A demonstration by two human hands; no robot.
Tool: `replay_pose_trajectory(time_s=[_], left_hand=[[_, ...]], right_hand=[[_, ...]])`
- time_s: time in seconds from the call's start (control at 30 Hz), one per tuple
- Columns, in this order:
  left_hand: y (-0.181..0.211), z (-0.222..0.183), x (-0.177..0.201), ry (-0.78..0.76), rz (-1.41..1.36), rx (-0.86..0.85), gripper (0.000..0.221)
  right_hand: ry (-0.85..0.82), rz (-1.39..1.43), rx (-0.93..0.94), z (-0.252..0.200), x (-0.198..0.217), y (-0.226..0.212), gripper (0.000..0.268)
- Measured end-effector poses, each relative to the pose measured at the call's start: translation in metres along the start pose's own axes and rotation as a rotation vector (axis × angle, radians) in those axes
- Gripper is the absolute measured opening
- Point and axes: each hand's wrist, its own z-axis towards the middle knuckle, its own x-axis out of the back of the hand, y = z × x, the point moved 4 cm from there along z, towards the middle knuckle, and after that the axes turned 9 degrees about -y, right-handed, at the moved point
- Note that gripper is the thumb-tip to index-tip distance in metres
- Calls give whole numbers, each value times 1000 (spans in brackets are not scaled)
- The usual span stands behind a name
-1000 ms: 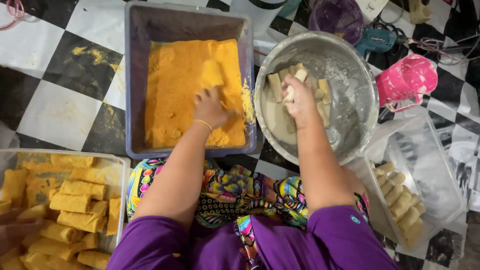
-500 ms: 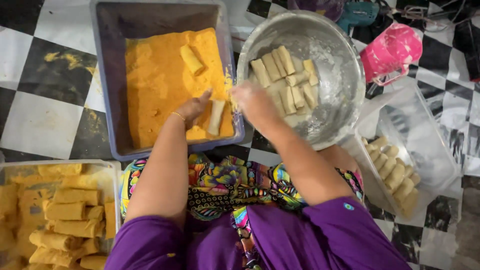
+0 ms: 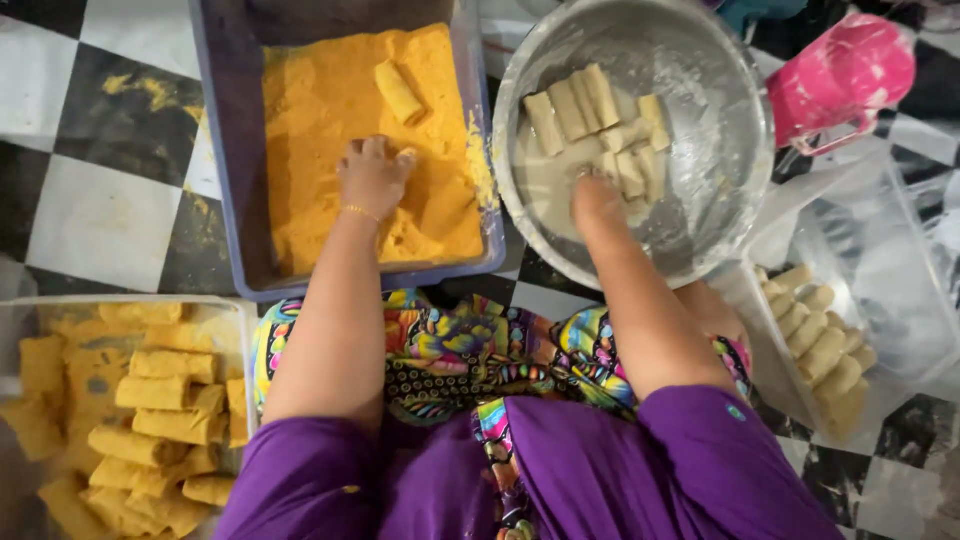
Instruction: Coating rolled food items in liquid batter and orange powder
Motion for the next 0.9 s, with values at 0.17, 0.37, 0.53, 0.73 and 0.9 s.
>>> replay_pose_trajectory(time_s=[0.17, 0.37, 0.53, 0.73, 0.9], left_hand=[[32, -22, 22, -319, -565, 133, 48], [45, -31, -1, -430, -291, -70, 87], [51, -33, -11, -489, -332, 98, 71], [36, -5, 8, 11, -376, 63, 65], [8, -13, -27, -508, 225, 486, 84]], right_hand=[[-22, 44, -1, -11, 7, -1, 50], [3, -107, 150, -143, 92, -64, 29], [77, 315, 263, -70, 39, -14, 24], [-312, 1721, 236, -93, 63, -23, 35], [-55, 1563, 295, -126, 103, -39, 31]])
